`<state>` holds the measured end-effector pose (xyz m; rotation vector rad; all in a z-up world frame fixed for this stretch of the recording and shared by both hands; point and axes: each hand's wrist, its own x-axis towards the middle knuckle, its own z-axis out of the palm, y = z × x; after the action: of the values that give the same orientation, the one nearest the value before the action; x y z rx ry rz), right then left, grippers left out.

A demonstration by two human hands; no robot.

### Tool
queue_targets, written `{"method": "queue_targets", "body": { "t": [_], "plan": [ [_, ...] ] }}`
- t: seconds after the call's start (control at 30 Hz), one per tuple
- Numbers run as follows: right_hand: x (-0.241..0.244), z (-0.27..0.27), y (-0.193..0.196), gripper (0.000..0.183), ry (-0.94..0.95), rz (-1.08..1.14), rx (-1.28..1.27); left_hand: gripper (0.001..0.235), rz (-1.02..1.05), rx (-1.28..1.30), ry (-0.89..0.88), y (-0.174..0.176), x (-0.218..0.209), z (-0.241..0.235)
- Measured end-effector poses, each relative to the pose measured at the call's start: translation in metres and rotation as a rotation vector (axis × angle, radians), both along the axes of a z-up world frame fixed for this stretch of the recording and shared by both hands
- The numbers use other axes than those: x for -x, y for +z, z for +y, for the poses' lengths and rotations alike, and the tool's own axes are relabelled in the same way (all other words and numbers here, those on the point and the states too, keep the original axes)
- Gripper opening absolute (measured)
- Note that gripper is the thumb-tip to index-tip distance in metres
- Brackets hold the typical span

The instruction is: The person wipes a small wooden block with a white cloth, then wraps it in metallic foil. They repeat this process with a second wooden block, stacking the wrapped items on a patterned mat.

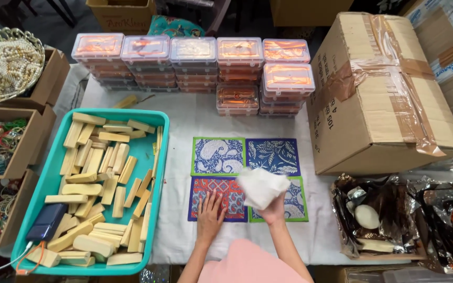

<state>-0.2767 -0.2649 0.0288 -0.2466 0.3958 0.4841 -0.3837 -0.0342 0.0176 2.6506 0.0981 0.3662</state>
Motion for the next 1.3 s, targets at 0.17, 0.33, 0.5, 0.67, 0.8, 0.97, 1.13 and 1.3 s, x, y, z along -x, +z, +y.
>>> {"method": "queue_targets", "body": {
  "t": [0.17, 0.33, 0.5, 0.67, 0.8, 0.97, 1.13, 1.3],
  "plan": [
    [0.007, 0.011, 0.016, 0.103, 0.183, -0.329, -0.326, 0.056, -0.018, -0.005, -0.009, 0.005, -0.001, -0.002],
    [0.014, 0.021, 0.020, 0.085, 0.115, 0.005, -0.054, 0.050, 0.005, 0.001, -0.015, 0.006, 0.000, 0.000],
    [0.015, 0.023, 0.035, 0.079, 0.099, -0.019, -0.103, 0.049, -0.008, 0.073, -0.008, 0.010, 0.001, 0.001],
    [0.006, 0.024, 0.051, 0.080, 0.097, -0.063, -0.104, 0.049, -0.067, 0.116, 0.011, 0.009, 0.004, 0.003],
    [0.004, 0.018, 0.057, 0.082, 0.077, -0.099, 0.022, 0.040, -0.126, 0.199, 0.067, 0.004, 0.004, 0.001],
    [0.004, 0.017, 0.062, 0.082, 0.169, -0.214, 0.299, 0.031, 0.088, 0.576, 0.316, 0.017, -0.024, -0.028],
    [-0.002, 0.018, 0.011, 0.082, 0.312, -0.406, 0.586, 0.034, 0.302, 1.128, 0.249, 0.008, -0.062, -0.043],
    [-0.004, 0.015, 0.024, 0.071, 0.270, -0.330, 0.876, 0.025, 0.360, 1.237, 0.255, 0.003, -0.066, -0.039]
  ]
}}
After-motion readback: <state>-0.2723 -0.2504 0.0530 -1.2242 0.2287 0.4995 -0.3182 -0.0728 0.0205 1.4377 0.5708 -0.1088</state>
